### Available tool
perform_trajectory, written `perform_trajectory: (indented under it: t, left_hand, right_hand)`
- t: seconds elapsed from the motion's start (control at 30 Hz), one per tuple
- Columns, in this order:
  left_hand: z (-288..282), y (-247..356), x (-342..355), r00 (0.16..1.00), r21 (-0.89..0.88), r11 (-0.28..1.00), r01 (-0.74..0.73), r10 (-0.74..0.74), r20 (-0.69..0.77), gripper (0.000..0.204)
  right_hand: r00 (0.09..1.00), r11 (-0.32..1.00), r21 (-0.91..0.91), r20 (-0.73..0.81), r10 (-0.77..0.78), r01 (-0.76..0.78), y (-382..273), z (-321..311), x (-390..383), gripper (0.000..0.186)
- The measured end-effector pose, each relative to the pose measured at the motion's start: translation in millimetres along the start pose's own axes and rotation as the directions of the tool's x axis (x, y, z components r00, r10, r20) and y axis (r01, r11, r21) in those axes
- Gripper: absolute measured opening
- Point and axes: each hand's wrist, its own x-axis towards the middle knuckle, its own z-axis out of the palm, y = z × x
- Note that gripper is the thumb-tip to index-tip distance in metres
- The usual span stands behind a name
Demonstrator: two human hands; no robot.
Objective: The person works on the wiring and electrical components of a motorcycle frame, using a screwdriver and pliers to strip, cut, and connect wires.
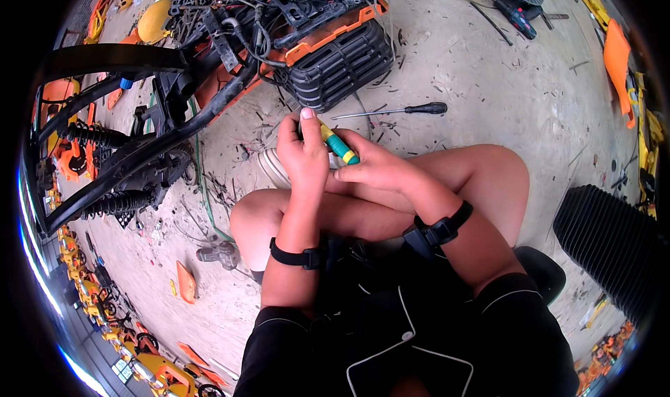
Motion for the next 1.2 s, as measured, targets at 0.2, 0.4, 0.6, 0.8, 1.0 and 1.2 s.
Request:
perform_trajectory:
  t: [0.2, 0.4, 0.6, 0.8, 1.0, 1.2]
  left_hand:
    - [1.9, -0.9, 5.0, 0.998, 0.009, 0.998, 0.055, -0.055, 0.043, 0.036]
    - [2.4, -2.9, 4.8, 0.988, -0.016, 0.992, 0.128, -0.126, 0.089, 0.037]
    - [0.3, -8.1, 8.4, 0.971, -0.005, 0.983, 0.183, -0.18, 0.158, 0.035]
    - [-1.6, 4.6, 2.2, 0.973, 0.027, 0.99, 0.137, -0.14, 0.185, 0.029]
    - [-2.1, 12.5, -2.3, 0.984, -0.089, 0.994, 0.066, -0.05, 0.174, 0.023]
    - [-4.7, 10.8, -4.0, 0.985, -0.132, 0.99, 0.047, -0.024, 0.171, 0.019]
  right_hand:
    - [0.995, 0.986, -0.153, -0.089, 0.048, -0.061, -2.3, 1.5, 0.4, 0.071]
    - [0.978, 0.934, -0.343, -0.206, 0.024, -0.095, -11.2, 6.2, -3.7, 0.062]
    - [0.97, 0.91, -0.404, -0.243, -0.008, -0.093, -13.4, 6.8, -4.7, 0.058]
    - [0.964, 0.906, -0.424, -0.243, -0.109, -0.005, -17.1, 9.2, -7.2, 0.047]
    - [0.951, 0.922, -0.364, -0.219, -0.219, 0.128, -20.8, 10.6, -10.8, 0.037]
    - [0.95, 0.92, -0.358, -0.202, -0.239, 0.156, -22.8, 10.6, -11.6, 0.037]
